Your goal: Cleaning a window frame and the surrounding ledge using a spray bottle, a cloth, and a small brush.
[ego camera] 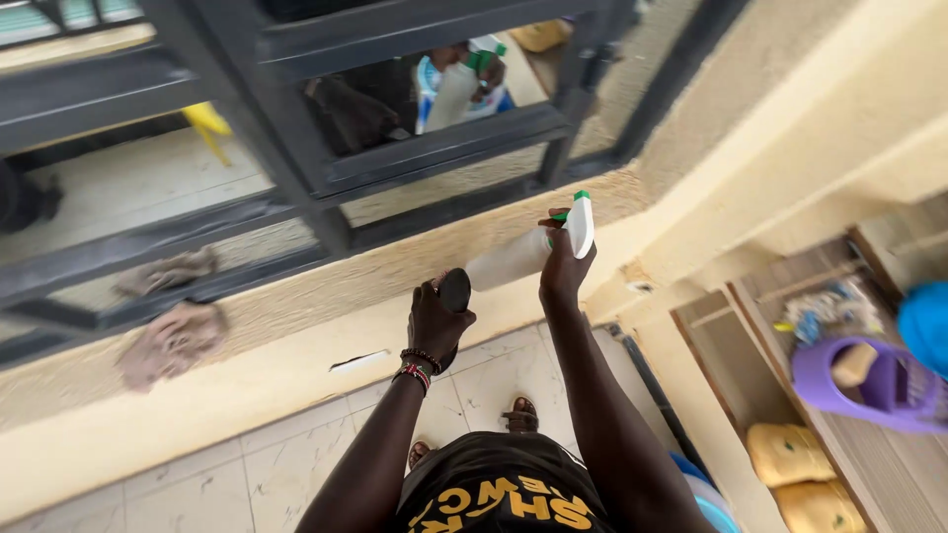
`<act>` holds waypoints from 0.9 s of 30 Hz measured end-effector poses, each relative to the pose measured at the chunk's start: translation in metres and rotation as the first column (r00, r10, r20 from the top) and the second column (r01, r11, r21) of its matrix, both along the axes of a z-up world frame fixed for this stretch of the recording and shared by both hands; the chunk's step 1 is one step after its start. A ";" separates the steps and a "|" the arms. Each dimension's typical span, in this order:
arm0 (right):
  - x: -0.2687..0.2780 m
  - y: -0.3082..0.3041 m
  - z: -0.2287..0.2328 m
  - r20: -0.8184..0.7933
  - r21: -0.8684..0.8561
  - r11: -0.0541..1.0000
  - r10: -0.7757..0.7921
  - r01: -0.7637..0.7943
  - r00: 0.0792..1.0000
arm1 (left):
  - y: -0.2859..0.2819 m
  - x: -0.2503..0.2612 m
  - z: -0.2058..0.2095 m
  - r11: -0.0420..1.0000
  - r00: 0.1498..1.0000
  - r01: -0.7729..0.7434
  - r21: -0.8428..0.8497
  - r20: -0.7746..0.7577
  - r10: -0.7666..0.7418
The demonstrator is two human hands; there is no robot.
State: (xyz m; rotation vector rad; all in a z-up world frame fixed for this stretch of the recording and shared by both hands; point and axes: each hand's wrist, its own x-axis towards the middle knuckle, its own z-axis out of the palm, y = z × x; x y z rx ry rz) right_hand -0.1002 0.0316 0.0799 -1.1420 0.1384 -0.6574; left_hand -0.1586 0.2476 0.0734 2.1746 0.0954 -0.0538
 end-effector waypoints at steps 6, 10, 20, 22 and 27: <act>-0.036 -0.095 0.007 -0.338 -0.076 0.987 -0.159 0.141 0.928 | -0.090 0.040 -0.002 0.951 0.923 0.278 0.134 0.236 -0.303; -0.041 -0.133 -0.002 -0.499 -0.201 0.964 -0.253 0.173 0.829 | -0.152 0.078 -0.005 0.885 0.856 0.435 0.165 0.229 -0.463; -0.013 -0.180 -0.012 -0.533 -0.376 0.921 -0.300 0.096 0.791 | -0.224 0.128 -0.032 0.721 0.842 0.538 0.438 -0.234 -0.486; -0.006 -0.185 -0.016 -0.541 -0.387 0.920 -0.285 0.067 0.791 | -0.225 0.135 -0.038 0.734 0.852 0.521 0.436 -0.217 -0.475; 0.008 -0.191 -0.028 -0.599 -0.364 0.931 -0.224 -0.012 0.769 | -0.224 0.143 -0.048 0.719 0.832 0.544 0.433 -0.169 -0.528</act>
